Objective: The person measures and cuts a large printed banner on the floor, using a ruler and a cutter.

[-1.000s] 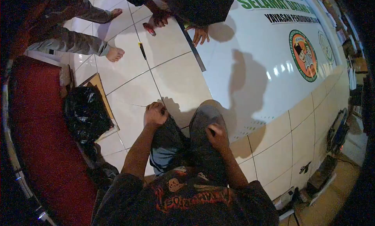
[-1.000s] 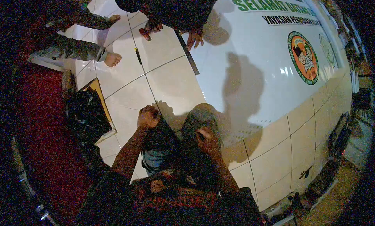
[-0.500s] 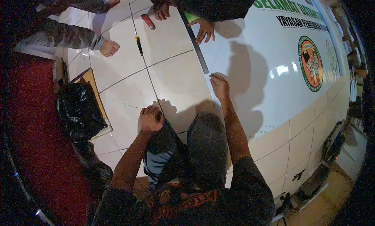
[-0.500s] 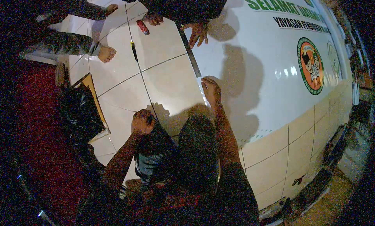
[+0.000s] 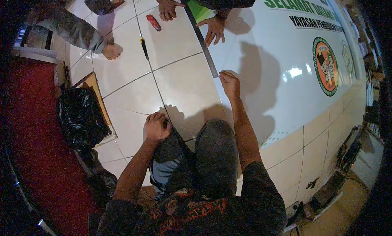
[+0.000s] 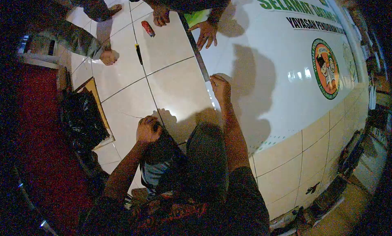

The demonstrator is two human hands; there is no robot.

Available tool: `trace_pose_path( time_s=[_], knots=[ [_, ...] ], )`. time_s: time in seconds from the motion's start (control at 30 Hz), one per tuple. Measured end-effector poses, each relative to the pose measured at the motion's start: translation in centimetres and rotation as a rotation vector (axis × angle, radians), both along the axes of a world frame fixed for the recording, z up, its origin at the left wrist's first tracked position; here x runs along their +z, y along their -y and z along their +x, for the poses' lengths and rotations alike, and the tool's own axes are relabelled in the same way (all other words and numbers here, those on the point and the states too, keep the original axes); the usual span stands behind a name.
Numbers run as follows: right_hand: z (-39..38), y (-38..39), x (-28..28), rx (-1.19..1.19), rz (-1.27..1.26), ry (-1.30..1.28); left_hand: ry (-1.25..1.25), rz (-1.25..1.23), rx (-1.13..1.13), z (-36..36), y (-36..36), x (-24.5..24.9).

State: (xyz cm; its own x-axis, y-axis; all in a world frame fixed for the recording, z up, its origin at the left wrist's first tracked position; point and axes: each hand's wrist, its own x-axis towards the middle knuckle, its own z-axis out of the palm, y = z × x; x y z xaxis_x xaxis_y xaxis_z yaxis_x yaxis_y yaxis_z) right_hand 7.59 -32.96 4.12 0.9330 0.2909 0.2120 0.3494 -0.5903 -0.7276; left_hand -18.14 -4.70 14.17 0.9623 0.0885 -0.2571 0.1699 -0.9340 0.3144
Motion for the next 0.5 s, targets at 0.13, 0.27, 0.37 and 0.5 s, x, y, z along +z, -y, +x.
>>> trace_pose_path(
  time_s=[0.13,0.27,0.37,0.5],
  knots=[
    [0.6,0.1,-0.4,-0.005,-0.026,0.003,-0.024,-0.024,-0.015,0.1,-0.1,0.3],
    [0.9,-0.2,0.0,-0.002,-0.076,-0.035,-0.027,-0.018,-0.002,0.0,0.0,0.4],
    [1.3,-0.5,-0.4,0.018,-0.051,-0.037,-0.021,-0.026,-0.001,-0.1,-0.1,-0.1],
    [1.5,-0.9,-0.9,0.038,-0.072,-0.051,-0.023,-0.017,-0.001,-0.1,-0.2,-0.4]
  ],
)
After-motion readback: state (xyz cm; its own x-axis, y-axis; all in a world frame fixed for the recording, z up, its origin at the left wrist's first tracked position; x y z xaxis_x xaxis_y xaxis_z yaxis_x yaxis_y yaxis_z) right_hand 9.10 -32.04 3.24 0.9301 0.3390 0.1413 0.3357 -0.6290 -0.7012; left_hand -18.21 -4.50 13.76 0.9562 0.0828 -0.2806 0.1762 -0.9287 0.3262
